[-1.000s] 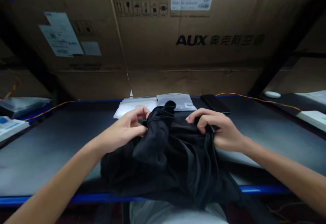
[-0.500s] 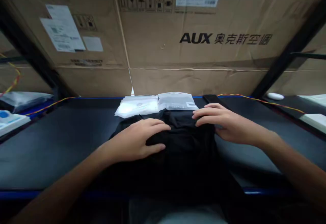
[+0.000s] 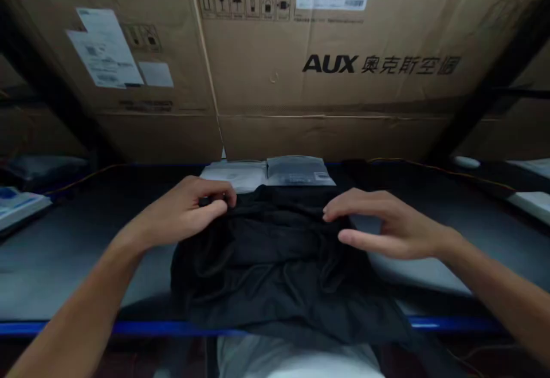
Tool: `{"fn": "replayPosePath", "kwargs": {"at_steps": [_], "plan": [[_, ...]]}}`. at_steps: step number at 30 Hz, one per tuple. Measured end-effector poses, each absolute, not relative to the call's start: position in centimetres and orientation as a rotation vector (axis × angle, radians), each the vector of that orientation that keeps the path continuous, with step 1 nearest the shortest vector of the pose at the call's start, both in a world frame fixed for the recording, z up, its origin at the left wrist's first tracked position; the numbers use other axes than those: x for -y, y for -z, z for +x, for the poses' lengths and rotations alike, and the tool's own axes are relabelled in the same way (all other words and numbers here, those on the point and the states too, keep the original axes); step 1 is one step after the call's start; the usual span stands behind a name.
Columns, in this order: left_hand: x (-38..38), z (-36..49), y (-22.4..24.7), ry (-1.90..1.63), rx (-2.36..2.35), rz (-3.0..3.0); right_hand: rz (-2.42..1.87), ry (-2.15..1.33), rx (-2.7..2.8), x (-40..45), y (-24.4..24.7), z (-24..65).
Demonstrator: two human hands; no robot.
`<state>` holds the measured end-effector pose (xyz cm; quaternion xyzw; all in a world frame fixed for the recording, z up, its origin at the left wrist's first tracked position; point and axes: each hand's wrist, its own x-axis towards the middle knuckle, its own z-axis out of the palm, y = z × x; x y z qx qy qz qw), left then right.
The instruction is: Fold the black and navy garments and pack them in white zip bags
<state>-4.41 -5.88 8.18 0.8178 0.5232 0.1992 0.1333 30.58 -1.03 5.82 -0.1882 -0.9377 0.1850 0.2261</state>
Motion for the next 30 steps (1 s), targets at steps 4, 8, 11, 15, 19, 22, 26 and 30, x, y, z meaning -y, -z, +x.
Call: {"fn": "replayPosePath", "kwargs": {"at_steps": [4, 8, 11, 15, 19, 22, 26, 30], "plan": [[5.6, -4.0, -7.3, -0.374, -1.583, 2.566, -0.471, -0.573, 2.808, 3.1, -5.2, 29.0], [5.5, -4.1, -6.7, -0.293, -1.468, 2.545, -0.476, -0.612, 2.830, 2.9, -5.0, 29.0], [5.6, -4.4, -6.8, -0.306, -1.398, 2.527, -0.488, -0.718, 2.752, 2.5, -5.4, 29.5], [5.8, -4.5, -7.1, -0.287, -1.334, 2.528, -0.547, -0.685, 2.879, 2.7, -5.5, 29.8], [5.9, -4.5, -7.1, -0.213, -1.383, 2.509, -0.492, -0.703, 2.981, 3.0, -5.4, 29.6], [5.9, -4.5, -7.1, -0.244, -1.471, 2.490, -0.351, -0.930, 2.925, 2.9, -6.1, 29.6], [6.4, -4.6, -7.7, -0.206, -1.388, 2.462, -0.215, -1.210, 2.740, 2.7, -7.7, 30.1], [7.7, -4.7, -8.6, -0.206, -1.038, 2.413, -0.218, -1.426, 2.646, 2.5, -9.0, 31.0]]}}
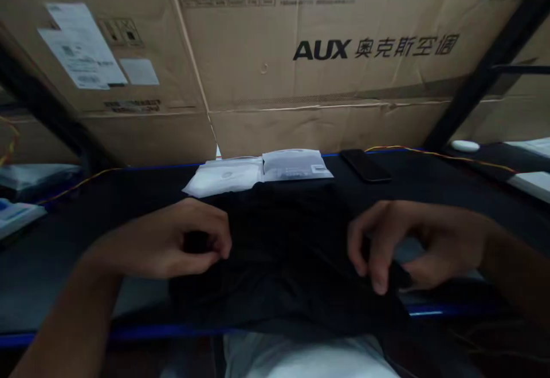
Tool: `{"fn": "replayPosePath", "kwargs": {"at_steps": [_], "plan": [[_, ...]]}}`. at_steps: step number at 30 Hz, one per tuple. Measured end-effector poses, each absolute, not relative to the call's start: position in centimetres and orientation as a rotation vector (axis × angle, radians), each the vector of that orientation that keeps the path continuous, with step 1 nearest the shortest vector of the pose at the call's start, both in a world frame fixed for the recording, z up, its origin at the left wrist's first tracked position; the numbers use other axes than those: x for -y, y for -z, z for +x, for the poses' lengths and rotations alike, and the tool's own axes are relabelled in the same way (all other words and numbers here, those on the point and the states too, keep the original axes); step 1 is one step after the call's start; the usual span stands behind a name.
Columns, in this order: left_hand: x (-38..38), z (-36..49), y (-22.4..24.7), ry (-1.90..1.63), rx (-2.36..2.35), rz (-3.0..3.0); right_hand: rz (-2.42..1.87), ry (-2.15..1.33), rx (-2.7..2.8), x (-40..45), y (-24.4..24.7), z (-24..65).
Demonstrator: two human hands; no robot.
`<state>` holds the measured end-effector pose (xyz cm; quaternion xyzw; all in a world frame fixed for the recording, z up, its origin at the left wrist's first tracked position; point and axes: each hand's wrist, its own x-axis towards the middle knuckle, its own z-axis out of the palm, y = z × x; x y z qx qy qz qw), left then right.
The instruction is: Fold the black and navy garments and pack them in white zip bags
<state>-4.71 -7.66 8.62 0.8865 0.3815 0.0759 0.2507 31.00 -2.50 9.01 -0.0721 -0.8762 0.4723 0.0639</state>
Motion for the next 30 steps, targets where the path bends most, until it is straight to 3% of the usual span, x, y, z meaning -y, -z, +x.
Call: {"fn": "replayPosePath", "kwargs": {"at_steps": [5, 7, 9, 13, 20, 25, 30], "plan": [[7.8, -5.1, -7.8, -0.293, -1.238, 2.441, -0.170, -1.726, 2.812, 1.6, -9.1, 31.5], [7.2, -5.3, -7.1, -0.288, -1.386, 2.445, -0.290, -1.571, 2.793, 1.0, -8.1, 31.3], [6.8, -5.4, -6.8, -0.243, -1.425, 2.435, -0.577, -1.161, 2.686, 0.3, -6.9, 31.1], [7.6, -5.1, -7.8, -0.174, -1.164, 2.404, -0.849, -0.678, 2.685, -1.0, -5.1, 30.9], [8.7, -5.3, -9.2, -0.200, -0.650, 2.092, -0.923, -0.734, 2.744, -1.3, -5.1, 31.5], [4.2, -4.0, -7.8, -0.627, -1.128, 2.246, -0.920, -0.734, 2.526, -1.1, -4.9, 31.1], [-0.6, -1.0, -6.0, -0.406, -1.359, 2.608, -0.893, -0.544, 2.152, -2.3, -3.6, 30.7]]}}
